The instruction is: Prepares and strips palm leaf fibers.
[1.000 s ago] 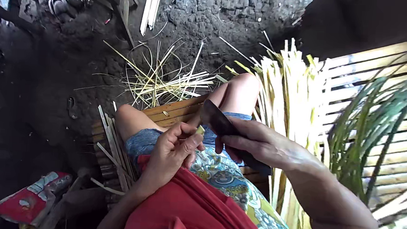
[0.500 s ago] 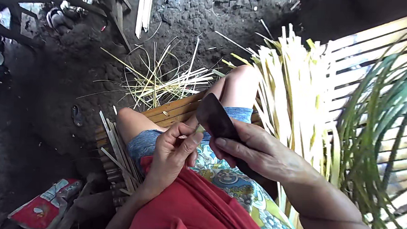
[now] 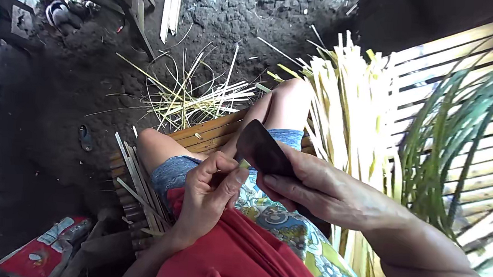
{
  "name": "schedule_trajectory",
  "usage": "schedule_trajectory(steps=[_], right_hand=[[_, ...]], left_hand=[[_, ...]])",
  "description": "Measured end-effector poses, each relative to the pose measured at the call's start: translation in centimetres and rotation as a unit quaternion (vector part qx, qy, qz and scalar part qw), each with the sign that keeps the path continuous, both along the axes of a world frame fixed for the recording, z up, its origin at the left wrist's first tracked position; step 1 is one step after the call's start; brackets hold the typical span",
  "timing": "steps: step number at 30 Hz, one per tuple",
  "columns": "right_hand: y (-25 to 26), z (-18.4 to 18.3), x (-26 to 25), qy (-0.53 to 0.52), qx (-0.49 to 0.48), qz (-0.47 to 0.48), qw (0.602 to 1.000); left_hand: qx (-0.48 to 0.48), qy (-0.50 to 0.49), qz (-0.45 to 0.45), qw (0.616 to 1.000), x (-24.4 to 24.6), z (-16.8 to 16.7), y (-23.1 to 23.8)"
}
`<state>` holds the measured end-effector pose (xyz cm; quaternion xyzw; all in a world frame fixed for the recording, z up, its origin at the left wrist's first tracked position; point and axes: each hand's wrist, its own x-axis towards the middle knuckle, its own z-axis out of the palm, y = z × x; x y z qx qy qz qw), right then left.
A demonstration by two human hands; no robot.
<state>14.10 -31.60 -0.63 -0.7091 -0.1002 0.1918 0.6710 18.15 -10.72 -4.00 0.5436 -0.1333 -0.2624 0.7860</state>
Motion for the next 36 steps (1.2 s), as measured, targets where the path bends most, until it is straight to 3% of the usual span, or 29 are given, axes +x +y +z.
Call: schedule_trajectory(steps=[6, 12, 15, 19, 21, 24, 26, 30, 33, 36], right_hand=[[0.0, 0.9, 0.6, 0.049, 0.01, 0.031, 0.998], [-0.4, 2.0, 1.8, 0.04, -0.018, 0.112, 0.993], [0.3, 1.3, 1.6, -0.001, -0.032, 0.099, 0.995], [0.9, -0.6, 1.5, 0.042, 0.044, 0.098, 0.993], [0.8, -1.2, 1.8, 0.021, 0.031, 0.072, 0.997], [0.5, -1.6, 2.2, -0.08, -0.035, -0.029, 0.996], [0.4, -1.3, 2.4, -0.135, -0.038, -0.085, 0.986], [0.7, -1.2, 3.0, -0.242, -0.069, -0.156, 0.955], [0.3, -1.5, 2.9, -0.273, -0.093, -0.171, 0.942], [-0.3, -1.8, 2.0, -0.235, -0.038, -0.183, 0.954]], left_hand=[[-0.03, 0.019, -0.006, 0.999, -0.4, 0.0, 0.4], [-0.027, 0.03, -0.042, 0.998, -0.8, 0.3, 0.8], [-0.04, 0.026, -0.028, 0.998, -0.9, 0.2, 0.7], [-0.006, -0.015, -0.007, 1.0, -0.4, 0.2, 0.9], [0.009, -0.027, -0.017, 0.999, 0.3, 0.1, 1.2], [0.028, -0.182, -0.127, 0.975, 3.3, -0.7, 2.5], [-0.01, -0.255, -0.175, 0.951, 5.9, -1.8, 1.9], [-0.192, -0.133, -0.238, 0.943, 9.0, -3.9, -2.5], [-0.258, -0.155, -0.275, 0.913, 9.8, -4.2, -4.8], [-0.294, -0.121, -0.238, 0.918, 8.6, -5.3, -5.2]])
